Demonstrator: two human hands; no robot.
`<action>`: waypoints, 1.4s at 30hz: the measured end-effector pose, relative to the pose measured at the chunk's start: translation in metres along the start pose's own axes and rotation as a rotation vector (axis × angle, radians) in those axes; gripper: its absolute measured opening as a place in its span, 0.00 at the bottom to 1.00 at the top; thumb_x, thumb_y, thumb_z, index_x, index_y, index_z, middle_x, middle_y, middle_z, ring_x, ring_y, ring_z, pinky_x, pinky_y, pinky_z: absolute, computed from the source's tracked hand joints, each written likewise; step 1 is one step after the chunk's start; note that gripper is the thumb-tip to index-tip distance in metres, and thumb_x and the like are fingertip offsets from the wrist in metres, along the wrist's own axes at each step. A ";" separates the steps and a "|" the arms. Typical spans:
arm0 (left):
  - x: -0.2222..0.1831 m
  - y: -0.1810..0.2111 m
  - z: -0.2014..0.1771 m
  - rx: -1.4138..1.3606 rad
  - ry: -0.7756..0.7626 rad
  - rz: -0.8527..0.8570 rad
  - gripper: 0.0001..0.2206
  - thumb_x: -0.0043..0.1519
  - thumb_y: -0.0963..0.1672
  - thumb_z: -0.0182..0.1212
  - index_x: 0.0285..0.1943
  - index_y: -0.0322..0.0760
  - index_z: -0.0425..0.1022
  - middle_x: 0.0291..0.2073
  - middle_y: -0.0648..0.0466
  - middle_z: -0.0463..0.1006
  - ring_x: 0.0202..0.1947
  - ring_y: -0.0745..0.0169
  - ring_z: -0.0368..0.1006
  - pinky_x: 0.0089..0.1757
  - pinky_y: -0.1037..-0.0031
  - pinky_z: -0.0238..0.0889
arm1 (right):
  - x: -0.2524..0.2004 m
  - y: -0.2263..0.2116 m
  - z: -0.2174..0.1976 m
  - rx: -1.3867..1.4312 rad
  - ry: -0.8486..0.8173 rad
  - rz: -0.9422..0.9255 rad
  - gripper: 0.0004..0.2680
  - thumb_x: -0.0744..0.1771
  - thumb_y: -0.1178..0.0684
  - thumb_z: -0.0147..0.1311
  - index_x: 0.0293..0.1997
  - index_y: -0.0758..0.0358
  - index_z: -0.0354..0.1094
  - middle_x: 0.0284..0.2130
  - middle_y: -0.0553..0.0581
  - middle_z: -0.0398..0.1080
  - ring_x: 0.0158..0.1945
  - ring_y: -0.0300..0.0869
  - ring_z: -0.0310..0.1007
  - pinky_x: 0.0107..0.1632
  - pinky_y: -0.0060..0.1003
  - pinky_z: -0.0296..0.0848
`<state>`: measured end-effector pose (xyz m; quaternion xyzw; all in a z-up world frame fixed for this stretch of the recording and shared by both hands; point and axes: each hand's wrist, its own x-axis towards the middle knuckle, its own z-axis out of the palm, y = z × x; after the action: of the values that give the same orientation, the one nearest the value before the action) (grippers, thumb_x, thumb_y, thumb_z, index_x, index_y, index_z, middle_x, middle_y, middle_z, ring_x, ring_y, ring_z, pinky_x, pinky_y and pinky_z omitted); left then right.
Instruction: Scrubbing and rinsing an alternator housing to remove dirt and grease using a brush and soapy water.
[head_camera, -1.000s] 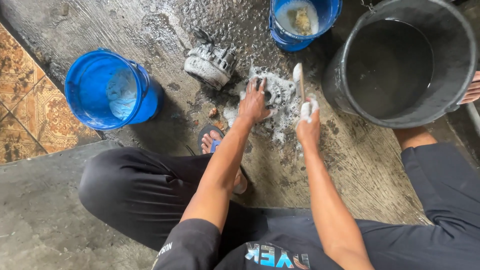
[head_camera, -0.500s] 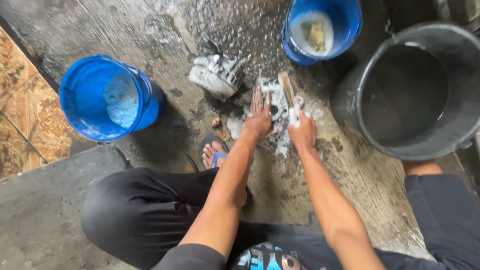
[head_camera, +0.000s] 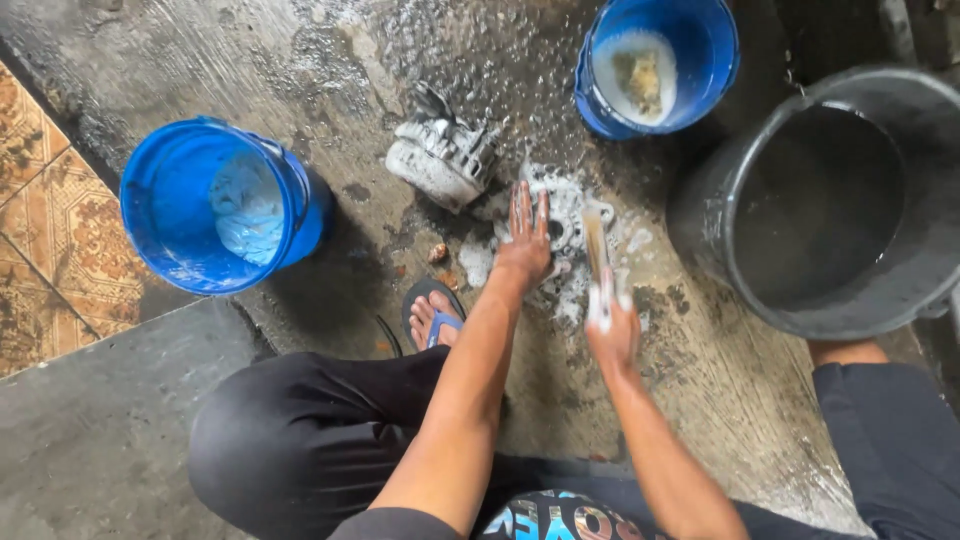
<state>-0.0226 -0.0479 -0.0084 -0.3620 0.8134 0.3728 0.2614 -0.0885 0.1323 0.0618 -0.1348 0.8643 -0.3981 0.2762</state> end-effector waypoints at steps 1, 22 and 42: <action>0.002 -0.003 0.003 -0.015 -0.005 0.000 0.42 0.65 0.41 0.46 0.80 0.39 0.16 0.77 0.38 0.12 0.77 0.39 0.08 0.54 0.39 0.65 | -0.016 0.025 -0.011 0.414 -0.005 0.211 0.06 0.70 0.56 0.49 0.44 0.65 0.73 0.33 0.63 0.76 0.35 0.42 0.77 0.43 0.29 0.73; 0.000 -0.010 0.000 -0.083 -0.031 0.014 0.36 0.69 0.41 0.38 0.81 0.40 0.18 0.77 0.43 0.10 0.76 0.41 0.05 0.57 0.39 0.63 | -0.019 0.001 0.047 -0.583 0.247 -0.562 0.08 0.66 0.56 0.65 0.46 0.69 0.80 0.29 0.67 0.75 0.37 0.55 0.78 0.44 0.38 0.76; 0.006 -0.011 0.008 -0.060 -0.030 0.013 0.40 0.64 0.37 0.42 0.81 0.40 0.18 0.77 0.42 0.11 0.77 0.40 0.05 0.54 0.37 0.65 | 0.036 0.036 0.073 -0.517 0.216 -0.272 0.14 0.68 0.37 0.63 0.40 0.58 0.79 0.29 0.60 0.76 0.37 0.55 0.79 0.36 0.47 0.73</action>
<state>-0.0163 -0.0494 -0.0222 -0.3586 0.8004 0.4040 0.2601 -0.0757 0.0945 -0.0177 -0.2720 0.9353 -0.2105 0.0837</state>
